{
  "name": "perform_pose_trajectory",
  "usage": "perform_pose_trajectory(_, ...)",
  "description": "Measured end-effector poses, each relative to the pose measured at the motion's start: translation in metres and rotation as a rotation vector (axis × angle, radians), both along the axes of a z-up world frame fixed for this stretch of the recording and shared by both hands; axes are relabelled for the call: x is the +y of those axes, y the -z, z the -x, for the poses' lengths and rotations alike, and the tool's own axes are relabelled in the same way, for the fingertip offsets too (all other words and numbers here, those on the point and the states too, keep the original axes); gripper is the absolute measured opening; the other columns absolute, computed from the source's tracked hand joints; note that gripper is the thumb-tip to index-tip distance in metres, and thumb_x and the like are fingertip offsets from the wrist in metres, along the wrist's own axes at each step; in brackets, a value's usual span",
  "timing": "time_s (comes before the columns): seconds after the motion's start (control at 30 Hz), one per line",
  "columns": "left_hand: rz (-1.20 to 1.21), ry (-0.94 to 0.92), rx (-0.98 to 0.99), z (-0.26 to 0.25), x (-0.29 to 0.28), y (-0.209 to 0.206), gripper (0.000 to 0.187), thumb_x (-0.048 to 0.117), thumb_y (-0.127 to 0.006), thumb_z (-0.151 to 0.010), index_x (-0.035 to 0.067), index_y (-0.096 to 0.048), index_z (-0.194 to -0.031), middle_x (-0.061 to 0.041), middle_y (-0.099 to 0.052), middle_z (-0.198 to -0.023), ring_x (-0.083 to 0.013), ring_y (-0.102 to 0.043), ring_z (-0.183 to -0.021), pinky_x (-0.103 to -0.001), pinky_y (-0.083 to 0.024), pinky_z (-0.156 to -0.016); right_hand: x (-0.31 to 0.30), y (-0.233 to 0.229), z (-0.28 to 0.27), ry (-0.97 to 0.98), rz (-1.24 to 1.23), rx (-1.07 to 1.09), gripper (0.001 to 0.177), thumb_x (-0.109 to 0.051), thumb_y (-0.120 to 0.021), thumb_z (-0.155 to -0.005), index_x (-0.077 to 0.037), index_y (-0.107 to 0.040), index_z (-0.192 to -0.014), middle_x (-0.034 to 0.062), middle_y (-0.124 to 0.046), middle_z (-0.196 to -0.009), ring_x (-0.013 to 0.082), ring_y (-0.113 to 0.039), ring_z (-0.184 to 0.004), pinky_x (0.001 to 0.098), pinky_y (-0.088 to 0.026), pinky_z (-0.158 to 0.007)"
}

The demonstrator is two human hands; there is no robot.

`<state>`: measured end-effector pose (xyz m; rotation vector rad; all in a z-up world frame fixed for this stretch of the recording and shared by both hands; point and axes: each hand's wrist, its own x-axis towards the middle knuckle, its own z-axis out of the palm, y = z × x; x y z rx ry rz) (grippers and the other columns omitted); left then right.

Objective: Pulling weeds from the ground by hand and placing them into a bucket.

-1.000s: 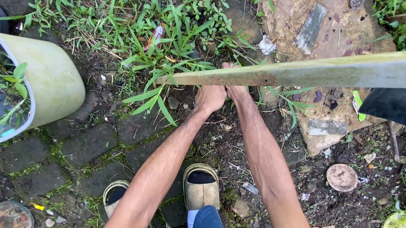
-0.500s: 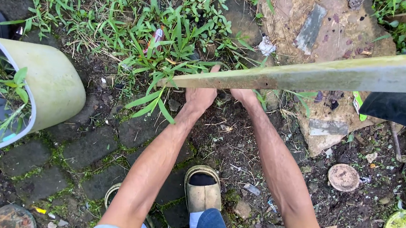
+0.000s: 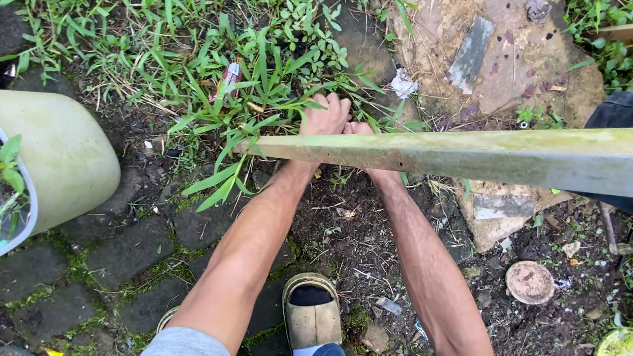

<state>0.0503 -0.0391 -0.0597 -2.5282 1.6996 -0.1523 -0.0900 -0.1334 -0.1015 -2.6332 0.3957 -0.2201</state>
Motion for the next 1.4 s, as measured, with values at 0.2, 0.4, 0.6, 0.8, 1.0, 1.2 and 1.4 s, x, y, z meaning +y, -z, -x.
perform_pose_trajectory(0.2, 0.036, 0.152, 0.016, -0.007, 0.005, 0.089, 0.022, 0.027, -0.062, -0.106, 0.008, -0.059, -0.094, -0.003, -0.055, -0.076, -0.0129, -0.058, -0.063, -0.029, -0.050, -0.053, 0.012, -0.017, -0.005, 0.157, -0.205, 0.226, 0.039, -0.037, -0.044, -0.111, -0.006, -0.057, -0.091, 0.0116, -0.048, -0.081, 0.0243, -0.052, -0.077, 0.0467, -0.046, -0.072)
perform_pose_trajectory(0.4, -0.121, 0.120, 0.386, -0.015, 0.002, 0.034, 0.027, 0.023, -0.067, -0.098, -0.002, -0.060, -0.098, -0.017, -0.068, -0.081, -0.0178, -0.067, -0.061, -0.033, -0.054, -0.046, 0.019, -0.001, 0.005, 0.125, -0.219, 0.038, 0.030, -0.028, -0.050, -0.112, -0.009, -0.050, -0.089, 0.0077, -0.048, -0.077, 0.0227, -0.051, -0.072, 0.0434, -0.045, -0.068)
perform_pose_trajectory(0.6, -0.074, 0.035, 0.520, -0.010, 0.007, 0.036, 0.016, 0.013, -0.065, -0.098, -0.001, -0.058, -0.098, -0.020, -0.069, -0.087, -0.0223, -0.072, -0.072, -0.034, -0.060, -0.057, 0.019, 0.030, 0.009, 0.077, -0.301, -0.101, 0.026, -0.021, -0.055, -0.108, -0.010, -0.046, -0.087, 0.0026, -0.042, -0.076, 0.0175, -0.046, -0.068, 0.0348, -0.044, -0.062)
perform_pose_trajectory(0.8, -0.103, -0.001, 0.593, -0.009, 0.010, 0.028, 0.016, 0.016, -0.060, -0.102, 0.000, -0.057, -0.099, -0.018, -0.069, -0.086, -0.0217, -0.073, -0.071, -0.033, -0.058, -0.054, 0.026, -0.009, -0.002, 0.022, -0.085, -0.112, 0.022, -0.022, -0.060, -0.100, -0.007, -0.051, -0.086, 0.0063, -0.048, -0.076, 0.0182, -0.050, -0.071, 0.0344, -0.048, -0.067)
perform_pose_trajectory(1.0, 0.232, -0.179, 0.700, 0.018, 0.078, 0.079, 0.028, 0.029, -0.051, -0.104, 0.010, -0.072, -0.108, -0.012, -0.075, -0.084, -0.0305, -0.071, -0.077, -0.049, -0.054, -0.066, 0.079, -0.089, -0.020, 0.027, -0.044, -0.193, 0.036, -0.013, -0.046, -0.102, 0.006, -0.067, -0.125, 0.0258, -0.073, -0.102, 0.0401, -0.069, -0.089, 0.0488, -0.057, -0.077)
perform_pose_trajectory(1.2, 0.248, -0.043, 0.482, 0.006, 0.112, -0.031, 0.031, 0.031, -0.056, -0.099, 0.004, -0.072, -0.101, -0.018, -0.073, -0.088, -0.0354, -0.073, -0.079, -0.045, -0.057, -0.058, 0.106, -0.125, -0.015, 0.211, -0.395, 0.446, 0.044, -0.028, -0.042, -0.110, 0.002, -0.070, -0.093, 0.0307, -0.070, -0.089, 0.0493, -0.070, -0.088, 0.0554, -0.056, -0.091)
perform_pose_trajectory(1.4, 0.033, 0.084, 0.571, 0.007, 0.155, -0.096, 0.033, 0.034, -0.054, -0.104, 0.008, -0.069, -0.091, -0.014, -0.072, -0.076, -0.0316, -0.073, -0.069, -0.047, -0.057, -0.059, 0.108, -0.158, 0.001, 0.165, -0.482, 0.425, 0.042, -0.033, -0.047, -0.104, 0.000, -0.071, -0.093, 0.0272, -0.071, -0.087, 0.0463, -0.070, -0.087, 0.0532, -0.055, -0.083)
